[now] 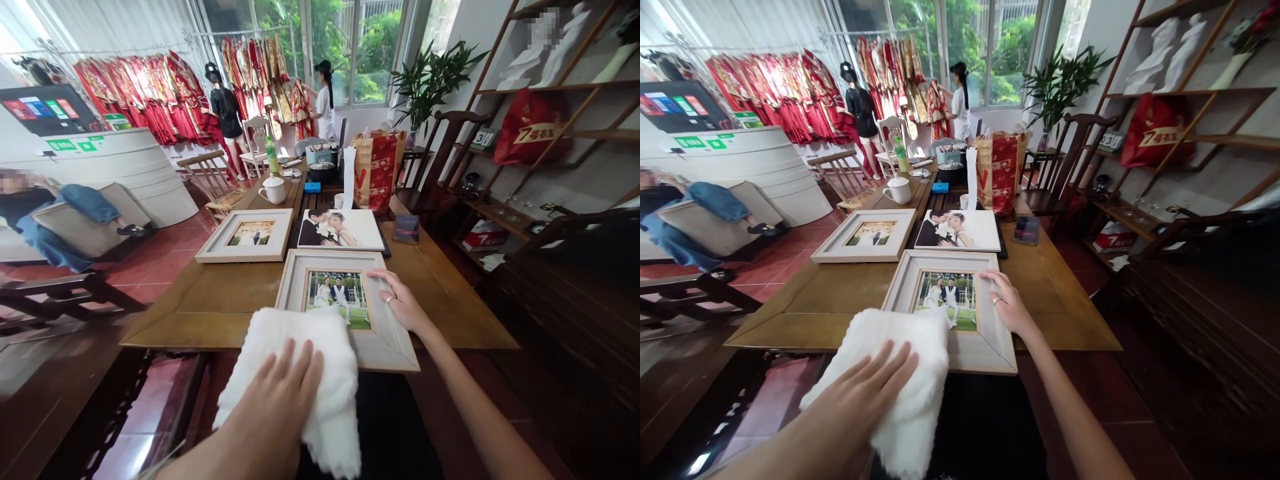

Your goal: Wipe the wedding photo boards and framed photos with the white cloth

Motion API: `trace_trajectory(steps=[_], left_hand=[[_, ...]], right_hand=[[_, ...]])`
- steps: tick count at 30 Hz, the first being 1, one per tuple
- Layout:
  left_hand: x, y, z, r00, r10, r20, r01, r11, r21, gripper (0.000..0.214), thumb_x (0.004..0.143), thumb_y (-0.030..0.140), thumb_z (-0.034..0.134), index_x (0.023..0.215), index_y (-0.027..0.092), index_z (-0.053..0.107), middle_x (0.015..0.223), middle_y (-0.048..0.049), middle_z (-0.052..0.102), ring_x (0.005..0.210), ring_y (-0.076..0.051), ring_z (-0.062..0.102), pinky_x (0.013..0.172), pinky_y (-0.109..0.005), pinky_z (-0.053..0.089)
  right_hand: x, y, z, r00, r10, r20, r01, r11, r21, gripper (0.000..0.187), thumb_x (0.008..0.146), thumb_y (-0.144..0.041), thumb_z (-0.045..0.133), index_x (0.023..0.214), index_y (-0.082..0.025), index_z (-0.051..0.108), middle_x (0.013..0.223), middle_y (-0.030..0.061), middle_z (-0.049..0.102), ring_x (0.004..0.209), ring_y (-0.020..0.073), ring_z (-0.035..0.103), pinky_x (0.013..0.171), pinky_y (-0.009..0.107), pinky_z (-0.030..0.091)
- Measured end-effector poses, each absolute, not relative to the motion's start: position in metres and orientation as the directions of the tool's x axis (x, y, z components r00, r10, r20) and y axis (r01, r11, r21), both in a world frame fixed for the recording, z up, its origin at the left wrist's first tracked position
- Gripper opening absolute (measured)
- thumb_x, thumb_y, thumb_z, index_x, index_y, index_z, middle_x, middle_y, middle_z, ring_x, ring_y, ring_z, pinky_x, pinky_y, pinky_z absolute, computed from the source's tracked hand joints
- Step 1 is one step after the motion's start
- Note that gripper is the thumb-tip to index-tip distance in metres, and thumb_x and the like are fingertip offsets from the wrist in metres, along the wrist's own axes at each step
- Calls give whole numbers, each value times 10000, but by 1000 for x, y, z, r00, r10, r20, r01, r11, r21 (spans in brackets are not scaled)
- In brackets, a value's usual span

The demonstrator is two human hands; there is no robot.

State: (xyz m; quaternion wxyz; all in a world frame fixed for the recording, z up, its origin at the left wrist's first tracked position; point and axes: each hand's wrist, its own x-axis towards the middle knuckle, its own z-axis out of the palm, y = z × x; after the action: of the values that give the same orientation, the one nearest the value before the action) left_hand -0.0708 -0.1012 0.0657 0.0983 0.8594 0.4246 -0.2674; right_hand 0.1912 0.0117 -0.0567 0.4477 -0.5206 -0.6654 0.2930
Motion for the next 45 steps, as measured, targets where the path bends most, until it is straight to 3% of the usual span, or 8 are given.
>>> trace_trajectory(steps=[3,11,18,23,26,30,38,45], left_hand=[[-63,-102,63,502,691,-520,793,-608,-43,953,576,33,488,1479,110,193,1542,-172,175,1392,-386,150,1096,-539,277],[-35,18,32,539,835,-114,826,-550,-125,803,711,61,536,1446,46,212,1515,-266,190,1402,-400,130,1102,-534,229],[-26,59,36,625,766,-152,763,-640,-91,800,760,77,513,1475,107,156,1540,-249,101,1410,-397,27,1096,-574,192],[-34,-10,50,681,669,-297,693,-720,-33,785,750,143,549,1465,116,226,1501,-247,253,1379,-399,216,1075,-547,286],[-40,-65,62,687,568,-453,656,-753,53,864,719,139,555,1483,104,152,1517,-251,200,1389,-405,148,1084,-564,262],[-38,-91,59,705,593,-389,668,-739,84,849,732,152,537,1482,85,145,1521,-249,190,1393,-401,124,1094,-569,242],[-16,13,24,575,815,-73,806,-580,-118,763,739,48,528,1437,29,221,1496,-300,208,1404,-359,170,1096,-512,256],[1,49,30,623,779,-68,771,-626,-116,777,734,42,520,1440,29,194,1518,-277,163,1418,-351,109,1115,-487,206]], right_hand=[[192,12,-57,-64,954,291,433,289,-853,445,775,-120,419,1164,-254,587,1339,61,502,1331,231,404,1133,437,260],[194,12,-58,-91,950,298,436,307,-846,453,796,-131,422,1199,-273,572,1349,47,496,1332,219,404,1143,435,246],[195,14,-60,-84,947,309,439,314,-842,471,776,-125,430,1203,-260,573,1328,56,516,1325,225,412,1138,435,262],[194,13,-57,-85,947,310,442,315,-840,472,757,-116,427,1182,-251,582,1328,60,512,1316,230,422,1137,439,261],[192,12,-57,-75,946,314,434,315,-844,460,760,-115,424,1168,-251,587,1322,58,514,1315,225,423,1140,428,256],[192,12,-57,-70,942,330,418,327,-847,452,761,-113,433,1156,-262,595,1304,51,525,1311,223,424,1136,427,263],[192,12,-59,-80,939,335,415,337,-845,473,769,-112,430,1187,-268,589,1315,49,525,1311,226,426,1130,445,273],[194,14,-63,-56,943,328,405,322,-856,461,767,-126,447,1191,-254,576,1328,64,511,1313,237,421,1133,455,263]])
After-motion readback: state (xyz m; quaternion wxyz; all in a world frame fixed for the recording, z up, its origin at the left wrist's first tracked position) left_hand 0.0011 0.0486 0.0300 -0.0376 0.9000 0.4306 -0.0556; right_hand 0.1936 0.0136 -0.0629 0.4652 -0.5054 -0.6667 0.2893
